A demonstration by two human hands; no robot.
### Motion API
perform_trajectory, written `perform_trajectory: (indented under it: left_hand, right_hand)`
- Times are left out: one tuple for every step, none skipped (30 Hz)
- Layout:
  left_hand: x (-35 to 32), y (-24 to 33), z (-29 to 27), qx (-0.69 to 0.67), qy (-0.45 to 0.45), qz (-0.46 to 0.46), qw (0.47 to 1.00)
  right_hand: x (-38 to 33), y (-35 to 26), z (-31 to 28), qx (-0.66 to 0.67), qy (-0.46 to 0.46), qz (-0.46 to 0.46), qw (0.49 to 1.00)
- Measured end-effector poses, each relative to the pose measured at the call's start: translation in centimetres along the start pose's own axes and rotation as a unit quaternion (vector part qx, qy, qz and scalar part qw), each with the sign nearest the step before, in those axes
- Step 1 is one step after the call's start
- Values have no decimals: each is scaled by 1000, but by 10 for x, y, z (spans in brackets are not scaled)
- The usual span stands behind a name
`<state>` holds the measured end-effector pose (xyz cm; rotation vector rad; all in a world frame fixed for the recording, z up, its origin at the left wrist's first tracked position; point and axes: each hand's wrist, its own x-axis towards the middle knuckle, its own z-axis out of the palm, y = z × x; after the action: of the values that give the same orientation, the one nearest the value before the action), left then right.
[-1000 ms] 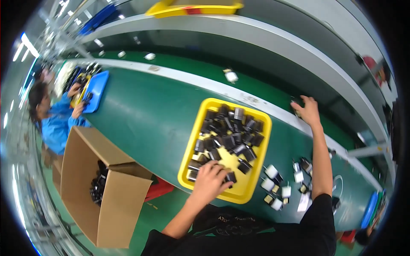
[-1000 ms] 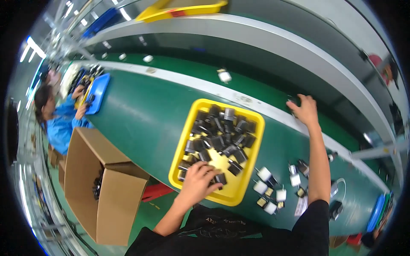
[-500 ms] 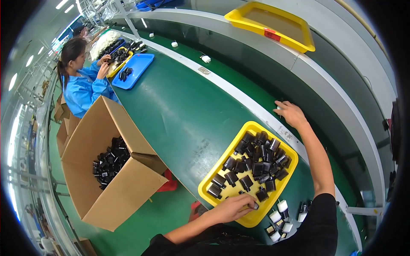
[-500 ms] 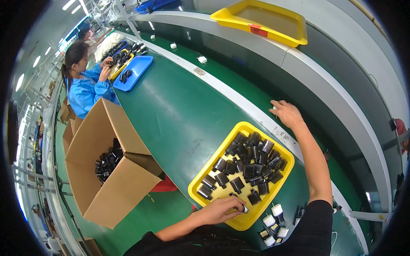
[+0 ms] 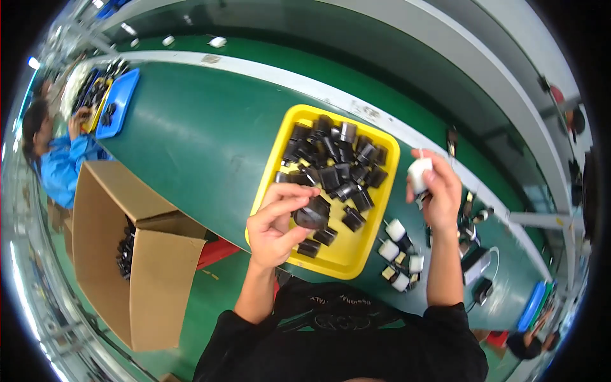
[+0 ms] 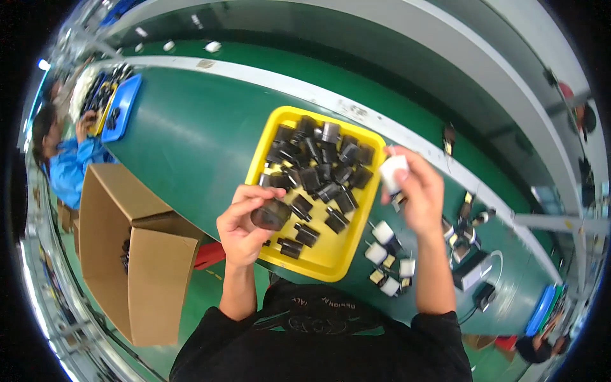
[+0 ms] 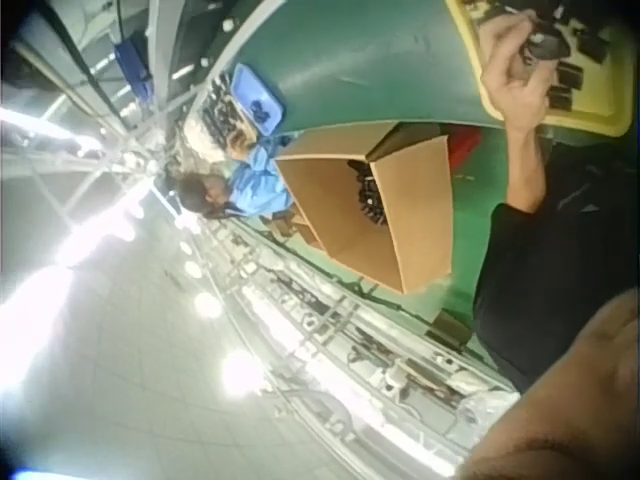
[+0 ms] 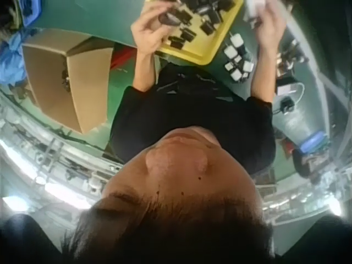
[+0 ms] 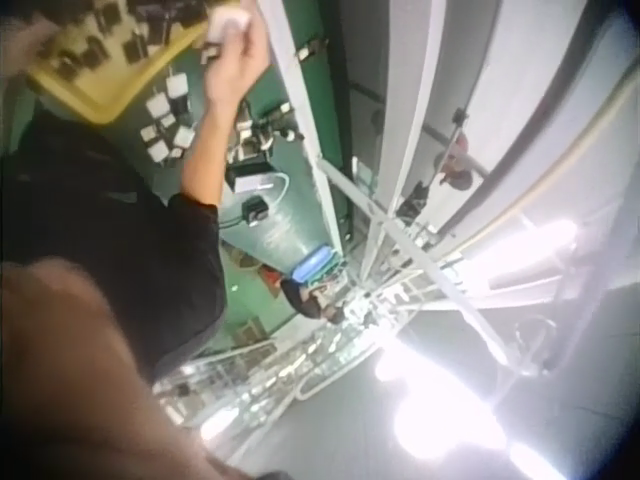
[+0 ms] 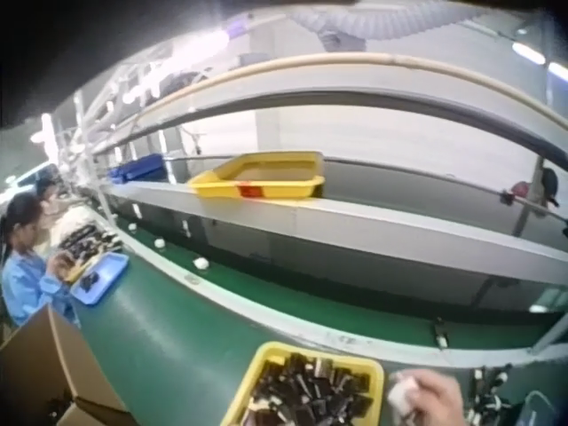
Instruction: The person assembles small black and white plastic electronic components by hand on a factory assembly line.
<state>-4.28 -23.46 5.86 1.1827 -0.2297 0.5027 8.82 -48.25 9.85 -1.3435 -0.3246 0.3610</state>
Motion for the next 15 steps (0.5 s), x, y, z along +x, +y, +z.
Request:
perform_trajectory:
  left_hand:
    - [1, -2, 6, -17, -10, 4, 1000]
    - [3, -4, 17, -26, -30, -8, 999]
    - [4, -3, 29, -52, -16, -56, 997]
    - [5, -5, 39, -77, -2, -104, 992]
    - [4, -8, 38, -8, -9, -112, 994]
    - [5, -7, 46, -10, -23, -121, 992]
    - [8, -6, 58, -54, -6, -156, 986]
    - [10, -7, 66, -94, 15, -191, 977]
    - [9, -12, 70, -91, 18, -190, 977]
    - [8, -13, 73, -91, 10, -195, 977]
    - [8, -14, 74, -101, 0, -216, 971]
    - [8, -14, 76, -110, -8, -237, 965]
    - [7, -16, 77, -106, -16, -245, 964]
    - [6, -16, 81, -104, -19, -247, 963]
    - [6, -14, 87, -109, -10, -259, 960]
  right_hand:
    - [-23, -4, 8, -7, 9, 14, 1000]
    - [-41, -8, 12, -16, 23, 25, 999]
    - [-56, -8, 14, -39, 19, 9, 999]
    - [-67, -8, 15, -64, 14, -6, 998]
    - [-74, -14, 19, -112, -5, -11, 994]
    - [-79, -19, 18, -184, -25, -7, 983]
    - [-84, -20, 22, -160, 9, -13, 987]
    - [-88, -19, 25, -135, 40, -20, 990]
    - [-91, -20, 22, -113, 56, -2, 992]
    - [-94, -21, 18, -111, 65, -3, 992]
    - [-96, -20, 14, -141, 68, -29, 987]
    - [-99, -19, 11, -171, 70, -53, 981]
    - [-101, -23, 12, -183, 83, -45, 978]
    - [-102, -26, 11, -182, 86, -45, 979]
    - [-102, -28, 10, -218, 77, -54, 971]
